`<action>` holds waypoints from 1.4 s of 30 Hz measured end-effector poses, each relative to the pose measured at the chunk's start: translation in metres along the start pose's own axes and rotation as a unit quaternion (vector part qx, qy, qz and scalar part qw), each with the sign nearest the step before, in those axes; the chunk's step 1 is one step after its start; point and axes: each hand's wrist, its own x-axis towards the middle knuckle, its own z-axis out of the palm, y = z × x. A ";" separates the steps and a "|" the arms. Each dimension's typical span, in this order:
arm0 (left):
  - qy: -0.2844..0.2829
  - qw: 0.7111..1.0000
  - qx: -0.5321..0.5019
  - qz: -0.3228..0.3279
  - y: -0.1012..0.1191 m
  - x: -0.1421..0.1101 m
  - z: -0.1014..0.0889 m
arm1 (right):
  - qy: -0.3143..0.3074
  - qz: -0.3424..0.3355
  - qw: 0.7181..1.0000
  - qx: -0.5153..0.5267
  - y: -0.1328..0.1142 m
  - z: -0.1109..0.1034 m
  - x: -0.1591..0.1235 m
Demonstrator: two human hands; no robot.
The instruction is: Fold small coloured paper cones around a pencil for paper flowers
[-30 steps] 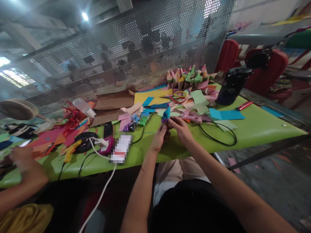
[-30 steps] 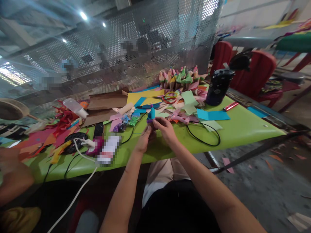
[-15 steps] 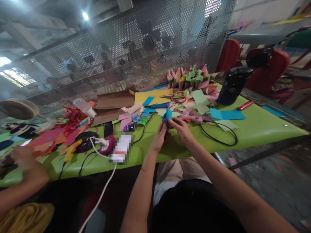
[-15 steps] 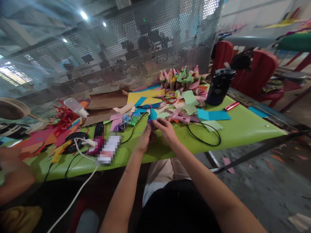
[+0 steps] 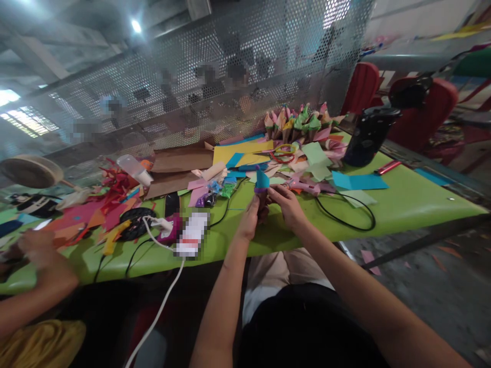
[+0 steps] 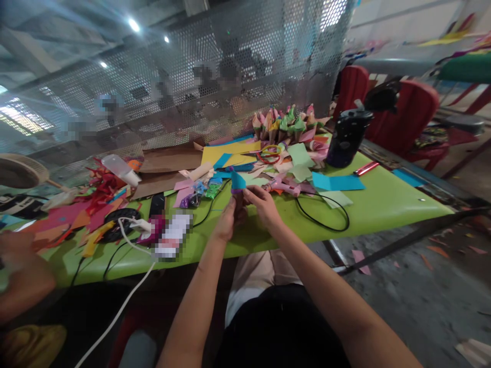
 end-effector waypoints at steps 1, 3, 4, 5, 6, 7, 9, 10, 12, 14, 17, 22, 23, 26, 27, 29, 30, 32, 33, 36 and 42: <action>-0.005 1.000 -0.007 0.000 0.000 0.000 0.000 | 0.000 0.002 1.000 0.007 0.000 0.000 0.000; -0.020 1.000 -0.021 0.002 0.001 0.001 0.000 | -0.005 0.004 1.000 0.019 -0.001 0.000 0.000; -0.028 0.999 -0.026 0.002 0.001 0.001 0.000 | -0.008 0.004 1.000 0.023 -0.001 0.001 0.000; -0.034 0.999 -0.031 0.002 0.001 0.001 0.000 | -0.011 0.004 1.000 0.026 -0.002 0.001 0.000; -0.040 0.999 -0.034 0.002 0.001 0.002 0.000 | -0.012 0.004 1.000 0.028 -0.002 0.001 0.000; -0.045 0.998 -0.035 0.000 0.001 0.002 -0.001 | -0.012 0.006 0.999 0.032 -0.003 0.001 0.000; -0.054 0.998 -0.037 -0.005 0.000 0.002 -0.001 | -0.010 0.009 0.999 0.040 -0.003 0.002 0.000; -0.058 0.998 -0.038 -0.008 0.000 0.002 -0.001 | -0.008 0.009 0.999 0.045 -0.003 0.002 0.000; -0.059 0.997 -0.038 -0.014 0.000 0.003 -0.001 | -0.009 0.003 0.999 0.049 -0.003 0.003 0.000; -0.055 0.998 -0.036 -0.019 0.001 0.002 -0.001 | -0.012 -0.009 0.999 0.046 -0.003 0.003 0.000; -0.060 0.997 -0.027 -0.025 0.002 0.001 -0.001 | -0.014 -0.020 0.999 0.034 -0.002 0.003 0.000; -0.074 0.995 -0.047 -0.046 0.004 0.000 -0.001 | -0.012 -0.028 0.999 0.018 -0.001 0.003 0.000; -0.071 0.995 -0.056 -0.052 0.004 0.000 -0.001 | -0.014 -0.027 0.999 0.016 -0.001 0.003 0.000; -0.051 0.992 -0.088 -0.070 0.003 0.002 -0.002 | -0.026 -0.025 0.999 0.008 -0.002 0.003 0.000; -0.046 0.991 -0.099 -0.075 0.003 0.002 -0.003 | -0.032 -0.025 0.999 0.005 -0.002 0.003 -0.001; -0.042 0.989 -0.114 -0.082 0.003 0.003 -0.004 | -0.038 -0.027 0.999 0.002 -0.003 0.004 -0.001; -0.044 0.988 -0.119 -0.085 0.002 0.003 -0.004 | -0.039 -0.028 0.999 0.003 -0.003 0.003 -0.001; -0.050 0.987 -0.122 -0.088 0.002 0.003 -0.005 | -0.036 -0.029 0.999 0.004 -0.003 0.003 -0.001; -0.051 0.987 -0.122 -0.088 0.001 0.003 -0.005 | -0.034 -0.028 0.999 0.005 -0.003 0.003 -0.001; -0.051 0.987 -0.123 -0.088 0.000 0.004 -0.005 | -0.035 -0.026 0.999 0.006 -0.003 0.002 -0.001; -0.036 0.989 -0.119 -0.083 0.000 0.004 -0.005 | -0.032 -0.011 0.999 0.019 -0.003 0.004 -0.001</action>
